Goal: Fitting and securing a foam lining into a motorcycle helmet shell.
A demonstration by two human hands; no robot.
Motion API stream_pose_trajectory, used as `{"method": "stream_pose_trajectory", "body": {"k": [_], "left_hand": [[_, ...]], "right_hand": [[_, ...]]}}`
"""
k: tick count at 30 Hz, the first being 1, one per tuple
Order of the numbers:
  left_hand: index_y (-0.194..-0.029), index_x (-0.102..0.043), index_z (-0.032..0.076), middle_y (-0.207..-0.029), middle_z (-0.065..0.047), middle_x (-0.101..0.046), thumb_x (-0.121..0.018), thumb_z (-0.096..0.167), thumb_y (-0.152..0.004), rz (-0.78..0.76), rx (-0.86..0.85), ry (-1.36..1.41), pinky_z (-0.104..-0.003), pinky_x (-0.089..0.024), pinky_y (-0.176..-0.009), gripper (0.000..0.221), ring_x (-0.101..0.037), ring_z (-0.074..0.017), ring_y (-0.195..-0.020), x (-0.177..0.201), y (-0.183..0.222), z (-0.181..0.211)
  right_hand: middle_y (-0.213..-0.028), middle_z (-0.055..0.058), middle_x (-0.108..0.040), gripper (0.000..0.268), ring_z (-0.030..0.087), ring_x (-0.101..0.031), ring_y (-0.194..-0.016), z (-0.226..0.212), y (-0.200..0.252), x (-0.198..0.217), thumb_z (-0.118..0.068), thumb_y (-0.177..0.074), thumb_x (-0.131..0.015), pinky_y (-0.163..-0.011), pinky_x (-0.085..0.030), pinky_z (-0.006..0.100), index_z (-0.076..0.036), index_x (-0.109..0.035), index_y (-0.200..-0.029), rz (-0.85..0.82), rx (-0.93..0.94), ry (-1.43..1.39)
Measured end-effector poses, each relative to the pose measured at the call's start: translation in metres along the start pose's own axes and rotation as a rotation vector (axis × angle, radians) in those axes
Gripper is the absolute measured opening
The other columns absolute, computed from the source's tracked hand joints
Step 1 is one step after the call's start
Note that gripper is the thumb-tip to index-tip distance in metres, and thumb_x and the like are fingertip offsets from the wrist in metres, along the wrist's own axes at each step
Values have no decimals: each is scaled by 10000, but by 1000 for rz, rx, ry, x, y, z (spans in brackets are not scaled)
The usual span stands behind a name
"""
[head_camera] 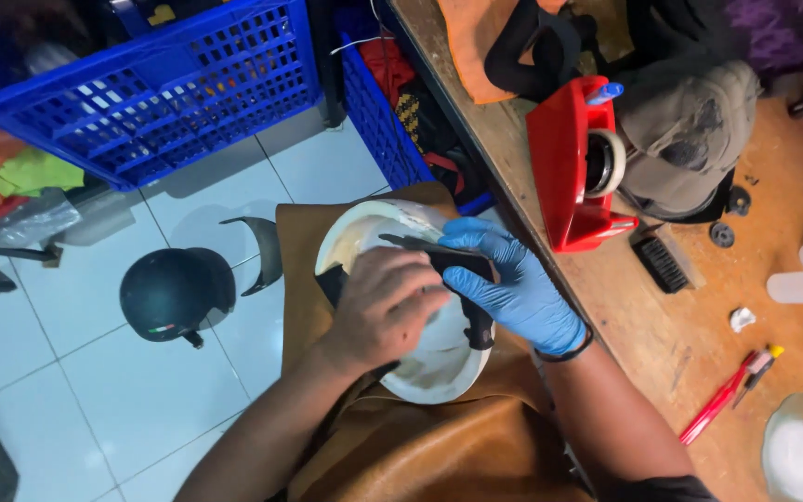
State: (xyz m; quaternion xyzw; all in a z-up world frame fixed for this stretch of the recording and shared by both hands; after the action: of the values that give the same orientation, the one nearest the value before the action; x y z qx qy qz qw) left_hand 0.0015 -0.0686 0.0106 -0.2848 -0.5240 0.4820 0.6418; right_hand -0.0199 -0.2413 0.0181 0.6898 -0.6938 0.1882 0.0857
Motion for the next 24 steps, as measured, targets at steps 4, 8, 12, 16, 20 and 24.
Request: {"method": "stream_pose_trajectory", "body": {"k": [4,8,12,16,20,24], "left_hand": [[-1189,-675,239,-1378,-36,-584,-580,328,-1033,-15,163,-183,-469,-416,-965,203,-570,-339,-1276,6,3,-44],[-1326,-590,167,-1321,-73,-629,-679,243,-985,-158,403,118,-510,-424,-1018,360,-587,-355,-1287,5,-10,-70],[-1199,-650,89,-1051,-162,-741,-698,101,-955,-226,518,404,-529,-549,-881,248,-710,-418,-1036,0,-15,-80],[-1192,-656,101,-971,-139,-722,-692,31,-941,-186,541,475,-482,-569,-837,263,-708,-376,-971,11,-18,-80],[-1254,-623,126,-966,-100,-701,-674,23,-946,-192,559,501,-450,-575,-866,329,-700,-343,-1008,12,-13,-80],[-1249,-607,171,-963,-18,-612,-664,31,-922,-205,492,393,-393,-570,-794,360,-637,-224,-866,10,-13,-79]], "right_hand": [[-1078,113,-697,133,226,-662,-972,18,-2,-8,-133,-976,-722,-872,-544,382,-45,-736,-1075,170,-158,-122],[-1049,107,-722,157,215,-645,-979,14,-2,-15,-121,-950,-746,-945,-521,385,-74,-755,-1100,272,-396,-183],[-964,128,-710,149,234,-632,-895,23,-10,-8,-204,-948,-768,-805,-529,380,-115,-759,-1068,264,-481,-44],[-909,99,-685,120,207,-622,-848,28,-15,-7,-218,-965,-757,-745,-521,334,-113,-749,-1020,275,-452,-78],[-909,110,-691,114,221,-627,-833,46,-14,-3,-227,-974,-761,-738,-508,350,-127,-749,-1027,279,-471,-76],[-923,111,-707,132,240,-664,-874,48,-14,-4,-241,-957,-782,-762,-533,372,-143,-736,-1033,273,-464,-68]]}}
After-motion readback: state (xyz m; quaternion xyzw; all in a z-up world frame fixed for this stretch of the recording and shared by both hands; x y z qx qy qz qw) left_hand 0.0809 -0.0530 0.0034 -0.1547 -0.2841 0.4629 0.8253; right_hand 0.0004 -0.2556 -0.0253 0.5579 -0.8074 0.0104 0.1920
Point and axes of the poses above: each hand's wrist, its own y-axis away from the middle knuckle, its own x-axis out of the back of the hand, z = x × y, the point moved 5 cm from there along -y, towards the middle knuckle
